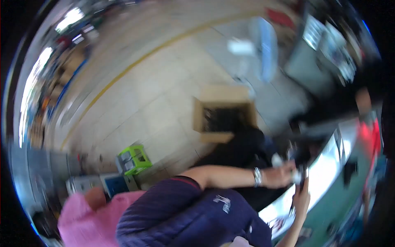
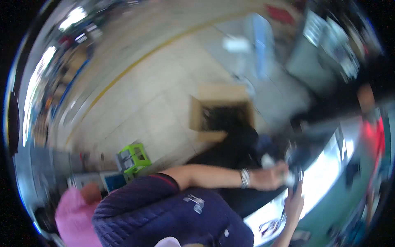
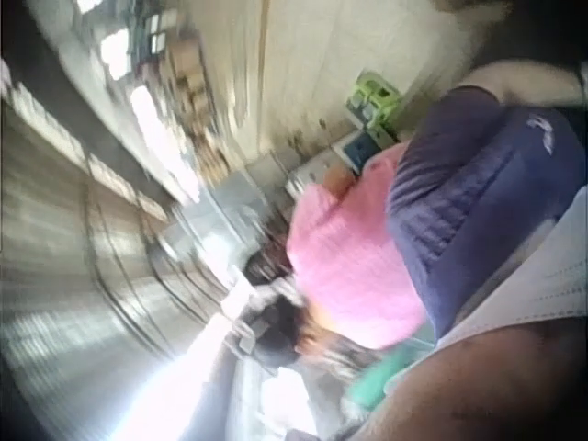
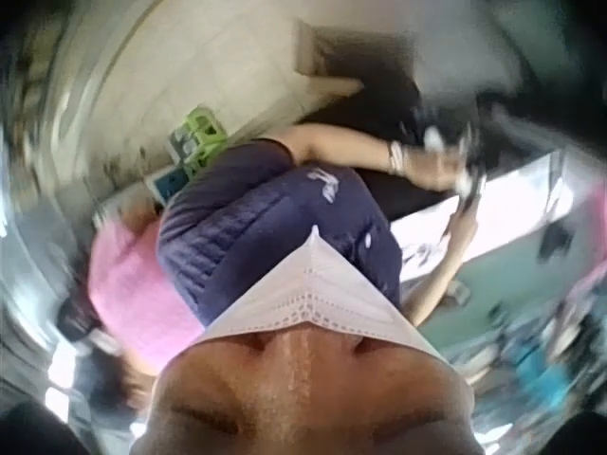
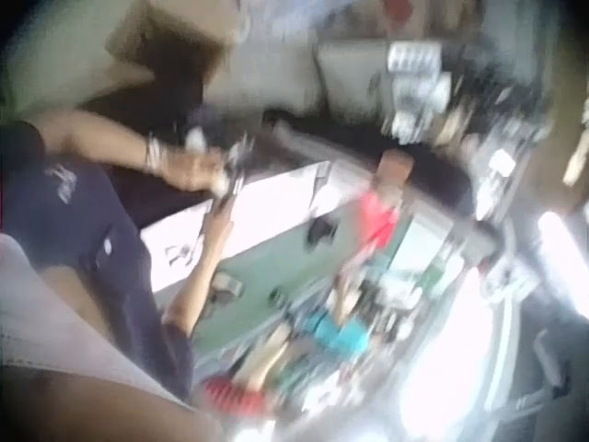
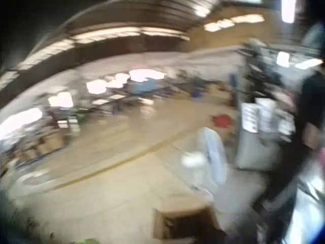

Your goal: Trimming excess material and checking the quality of boots on an assembly line.

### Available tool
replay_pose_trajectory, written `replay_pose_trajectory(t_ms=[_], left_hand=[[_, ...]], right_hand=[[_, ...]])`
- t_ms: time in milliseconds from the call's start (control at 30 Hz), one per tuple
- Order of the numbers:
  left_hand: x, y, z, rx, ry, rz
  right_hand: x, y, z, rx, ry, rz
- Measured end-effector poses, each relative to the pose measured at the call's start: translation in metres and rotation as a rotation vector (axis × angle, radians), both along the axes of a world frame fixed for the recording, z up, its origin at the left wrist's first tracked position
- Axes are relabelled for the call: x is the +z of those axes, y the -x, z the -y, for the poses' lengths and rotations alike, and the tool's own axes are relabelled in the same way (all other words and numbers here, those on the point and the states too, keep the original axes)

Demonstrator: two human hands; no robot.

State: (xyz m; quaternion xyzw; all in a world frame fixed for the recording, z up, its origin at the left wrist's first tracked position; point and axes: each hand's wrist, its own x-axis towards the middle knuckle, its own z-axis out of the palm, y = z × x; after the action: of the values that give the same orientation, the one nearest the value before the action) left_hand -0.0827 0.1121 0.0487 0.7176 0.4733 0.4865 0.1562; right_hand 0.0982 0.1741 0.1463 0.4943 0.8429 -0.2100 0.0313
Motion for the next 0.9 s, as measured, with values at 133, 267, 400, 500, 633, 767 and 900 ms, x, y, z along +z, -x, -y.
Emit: replay_pose_trajectory(t_ms=[133, 267, 400, 500, 633, 767, 900], left_hand=[[-0.009, 0.017, 0.0, 0.192, -0.086, -0.103], [0.004, 0.016, -0.005, 0.192, -0.129, -0.559], [0.005, 0.004, -0.004, 0.134, -0.118, -0.492], [0.007, 0.0, -0.003, 0.141, -0.132, -0.478], [0.004, 0.007, 0.003, 0.164, -0.123, -0.486], [0.012, 0.006, 0.001, 0.147, -0.092, -0.486], [0.033, 0.01, -0.003, 0.259, 0.181, -0.447]], right_hand=[[0.005, 0.049, 0.01, -0.239, 0.023, -0.281], [0.002, 0.033, 0.01, -0.102, 0.023, -0.038], [0.014, 0.028, 0.021, -0.15, -0.049, -0.134], [-0.012, 0.024, 0.026, -0.136, -0.116, -0.132], [0.02, 0.036, 0.017, -0.01, -0.025, 0.012], [-0.008, 0.039, 0.028, -0.228, -0.13, -0.204], [-0.014, 0.025, 0.018, -0.178, -0.01, -0.056]])
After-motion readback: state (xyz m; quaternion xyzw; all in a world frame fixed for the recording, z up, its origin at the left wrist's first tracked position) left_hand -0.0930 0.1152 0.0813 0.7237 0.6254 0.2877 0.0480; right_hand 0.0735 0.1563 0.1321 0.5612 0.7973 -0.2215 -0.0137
